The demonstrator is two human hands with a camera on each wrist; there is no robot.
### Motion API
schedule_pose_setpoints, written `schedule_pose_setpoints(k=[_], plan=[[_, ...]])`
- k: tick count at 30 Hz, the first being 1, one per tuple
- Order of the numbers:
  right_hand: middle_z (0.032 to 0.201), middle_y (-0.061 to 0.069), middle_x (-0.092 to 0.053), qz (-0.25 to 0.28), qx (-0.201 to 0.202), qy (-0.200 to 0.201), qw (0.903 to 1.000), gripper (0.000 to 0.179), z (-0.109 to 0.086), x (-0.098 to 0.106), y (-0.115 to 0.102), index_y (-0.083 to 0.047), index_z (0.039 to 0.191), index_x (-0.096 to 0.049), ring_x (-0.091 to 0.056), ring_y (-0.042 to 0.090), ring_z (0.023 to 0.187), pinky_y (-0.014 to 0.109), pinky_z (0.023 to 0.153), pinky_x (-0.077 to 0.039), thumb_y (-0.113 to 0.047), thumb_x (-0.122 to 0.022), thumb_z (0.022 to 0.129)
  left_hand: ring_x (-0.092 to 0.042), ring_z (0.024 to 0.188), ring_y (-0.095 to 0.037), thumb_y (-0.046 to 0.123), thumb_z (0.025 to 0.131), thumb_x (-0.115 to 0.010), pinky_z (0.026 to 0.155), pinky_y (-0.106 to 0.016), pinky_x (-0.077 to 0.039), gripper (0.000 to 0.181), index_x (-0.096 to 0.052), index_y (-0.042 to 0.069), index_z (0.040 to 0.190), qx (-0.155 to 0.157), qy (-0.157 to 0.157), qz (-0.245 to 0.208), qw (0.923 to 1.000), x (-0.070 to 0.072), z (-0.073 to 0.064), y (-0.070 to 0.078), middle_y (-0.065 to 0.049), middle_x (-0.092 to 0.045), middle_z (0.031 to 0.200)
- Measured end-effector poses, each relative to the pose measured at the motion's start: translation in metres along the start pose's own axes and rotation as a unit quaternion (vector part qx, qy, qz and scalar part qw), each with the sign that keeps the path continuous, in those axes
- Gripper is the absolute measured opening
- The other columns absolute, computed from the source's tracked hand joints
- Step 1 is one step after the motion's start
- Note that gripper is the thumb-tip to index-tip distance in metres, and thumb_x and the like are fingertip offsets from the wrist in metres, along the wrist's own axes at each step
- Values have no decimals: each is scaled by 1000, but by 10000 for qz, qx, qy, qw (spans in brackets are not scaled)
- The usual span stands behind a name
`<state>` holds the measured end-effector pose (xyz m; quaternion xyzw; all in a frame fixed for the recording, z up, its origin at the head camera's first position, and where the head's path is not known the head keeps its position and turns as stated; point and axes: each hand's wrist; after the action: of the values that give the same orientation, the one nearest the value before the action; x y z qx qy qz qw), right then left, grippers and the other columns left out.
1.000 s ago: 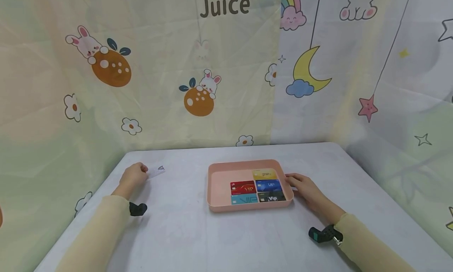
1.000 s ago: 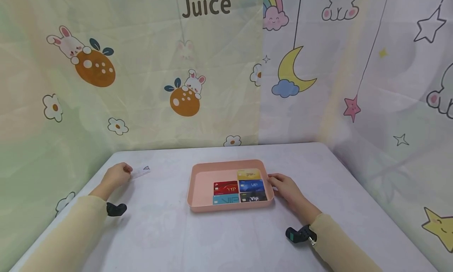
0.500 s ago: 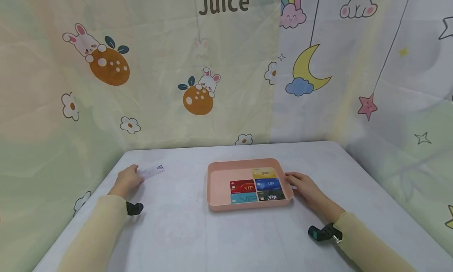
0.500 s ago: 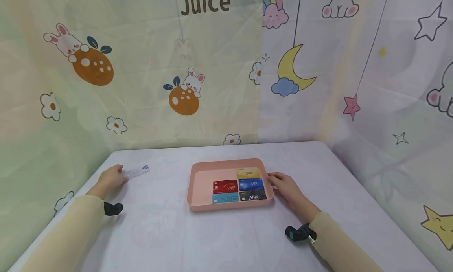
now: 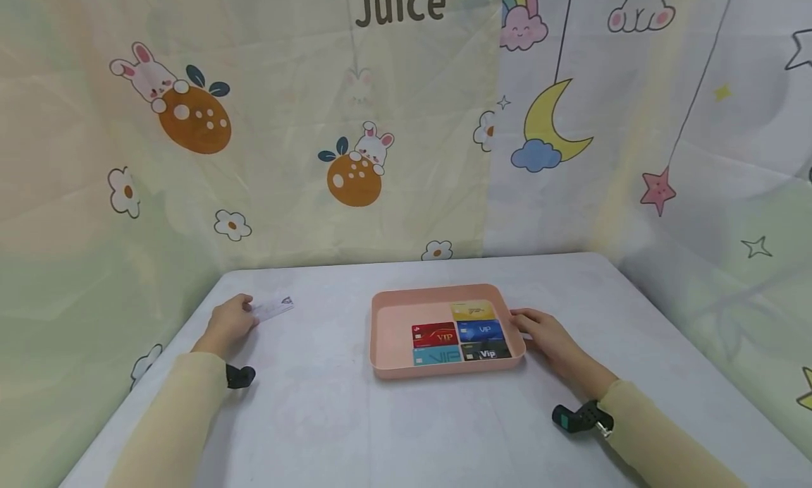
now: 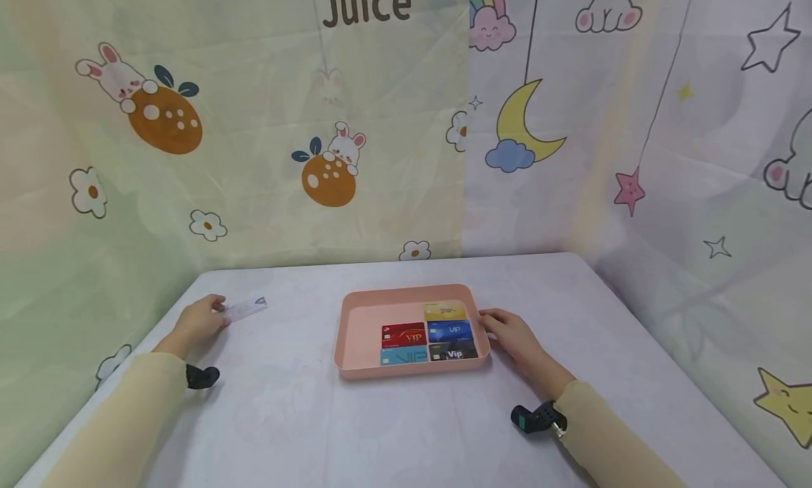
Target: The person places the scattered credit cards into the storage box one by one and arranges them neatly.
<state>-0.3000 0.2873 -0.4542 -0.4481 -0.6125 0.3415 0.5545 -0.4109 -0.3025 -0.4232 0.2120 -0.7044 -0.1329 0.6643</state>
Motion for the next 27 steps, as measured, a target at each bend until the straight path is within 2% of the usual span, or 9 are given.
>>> schedule_pose_setpoints(k=[2, 4, 9, 15, 21, 27], plan=[[159, 25, -41, 9, 3, 16, 10000, 58, 0, 0, 0, 3, 151, -44, -43, 42, 144, 54, 115, -42, -34, -50, 106, -45, 131, -54, 6, 97, -60, 112, -66, -36, 56, -40, -12, 146, -80, 20, 83, 9999, 1, 0, 2, -34, -51, 140], [159, 25, -41, 13, 13, 17, 10000, 58, 0, 1, 0, 3, 151, -44, -43, 42, 144, 54, 115, -42, -33, -50, 106, -46, 128, -56, 7, 96, -61, 109, -66, -37, 55, -42, -14, 144, -186, -23, 350, 9992, 2, 0, 4, -36, -52, 137], [159, 26, -41, -20, 17, -10, 10000, 58, 1, 1, 1, 3, 151, -44, -43, 42, 144, 54, 115, -42, -34, -50, 107, -43, 122, -62, 10, 94, -61, 104, -66, -37, 51, -48, -15, 137, -280, -210, 703, 9969, 6, 0, 6, -44, -46, 132], [159, 25, -41, 11, 25, 5, 10000, 58, 1, 1, 1, 3, 151, -44, -43, 42, 144, 54, 115, -41, -35, -50, 107, -43, 119, -56, 11, 92, -62, 100, -65, -37, 50, -51, -15, 133, -114, -436, 199, 9988, 10, -4, 5, -42, -47, 131], [159, 25, -40, 53, 21, 15, 10000, 58, 1, 1, 1, 3, 151, -44, -42, 42, 145, 54, 116, -40, -34, -51, 107, -47, 114, -49, 11, 89, -69, 99, -61, -40, 52, -49, -12, 131, 69, -533, -305, 9981, 13, -6, 3, -38, -49, 130], [160, 25, -39, 33, 16, -18, 10000, 58, 1, 1, 2, 3, 151, -44, -42, 42, 145, 54, 116, -41, -34, -50, 107, -49, 106, -43, 7, 88, -69, 95, -54, -41, 50, -43, -9, 128, -152, -444, -537, 9975, 11, -7, 1, -35, -53, 123]])
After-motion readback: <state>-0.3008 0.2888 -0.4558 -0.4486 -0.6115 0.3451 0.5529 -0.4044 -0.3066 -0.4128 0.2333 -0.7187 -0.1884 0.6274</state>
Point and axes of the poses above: each hand's wrist, its own z-axis towards the middle knuckle, its own x-axis out of the back of the hand, y = z × x
